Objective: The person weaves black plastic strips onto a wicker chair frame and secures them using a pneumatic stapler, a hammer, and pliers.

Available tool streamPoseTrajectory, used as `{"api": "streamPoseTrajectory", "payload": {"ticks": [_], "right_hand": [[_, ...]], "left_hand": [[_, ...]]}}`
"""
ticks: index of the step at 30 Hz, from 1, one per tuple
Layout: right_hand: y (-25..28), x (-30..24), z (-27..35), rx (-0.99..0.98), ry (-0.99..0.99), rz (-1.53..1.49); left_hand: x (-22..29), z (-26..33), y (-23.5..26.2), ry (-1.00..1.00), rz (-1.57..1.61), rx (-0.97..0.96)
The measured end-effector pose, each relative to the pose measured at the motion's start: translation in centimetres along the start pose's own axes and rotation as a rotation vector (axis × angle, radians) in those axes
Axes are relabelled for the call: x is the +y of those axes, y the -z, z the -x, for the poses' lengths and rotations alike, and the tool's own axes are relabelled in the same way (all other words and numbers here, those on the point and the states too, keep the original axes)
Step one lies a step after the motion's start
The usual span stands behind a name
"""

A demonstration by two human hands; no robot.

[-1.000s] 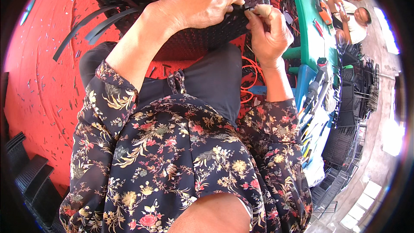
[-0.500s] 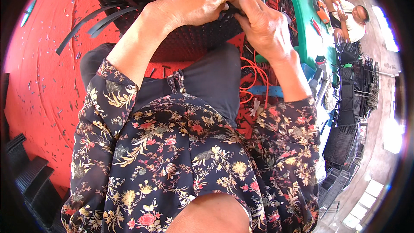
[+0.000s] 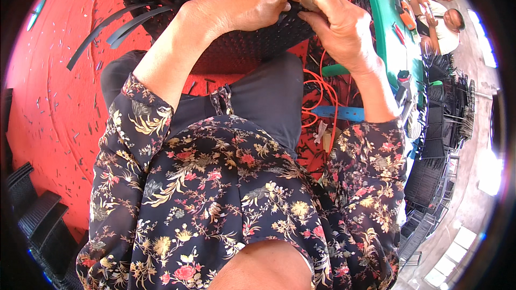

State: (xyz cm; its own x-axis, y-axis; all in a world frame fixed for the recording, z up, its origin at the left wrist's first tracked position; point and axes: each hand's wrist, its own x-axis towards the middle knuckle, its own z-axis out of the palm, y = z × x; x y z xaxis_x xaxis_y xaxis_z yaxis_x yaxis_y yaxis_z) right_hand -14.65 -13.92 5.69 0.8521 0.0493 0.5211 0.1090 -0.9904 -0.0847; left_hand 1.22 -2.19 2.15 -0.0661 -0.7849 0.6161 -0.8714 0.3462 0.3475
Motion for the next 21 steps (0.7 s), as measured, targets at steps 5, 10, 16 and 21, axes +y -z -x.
{"api": "streamPoseTrajectory", "payload": {"ticks": [5, 10, 16, 21], "right_hand": [[-0.4, 0.7, 0.9, -0.046, 0.175, 0.130], [0.2, 0.8, 0.4, -0.109, 0.179, 0.102], [0.1, 0.7, 0.4, -0.126, 0.173, 0.105], [1.9, 4.4, -1.4, -0.124, -0.313, -0.486]], "left_hand": [[0.3, -0.2, 0.4, -0.083, 0.019, 0.057], [-0.2, 0.2, -0.1, -0.144, -0.032, 0.129], [0.0, 0.1, 0.1, -0.109, -0.011, 0.099], [0.8, -0.1, 0.4, 0.040, 0.019, -0.018]]}}
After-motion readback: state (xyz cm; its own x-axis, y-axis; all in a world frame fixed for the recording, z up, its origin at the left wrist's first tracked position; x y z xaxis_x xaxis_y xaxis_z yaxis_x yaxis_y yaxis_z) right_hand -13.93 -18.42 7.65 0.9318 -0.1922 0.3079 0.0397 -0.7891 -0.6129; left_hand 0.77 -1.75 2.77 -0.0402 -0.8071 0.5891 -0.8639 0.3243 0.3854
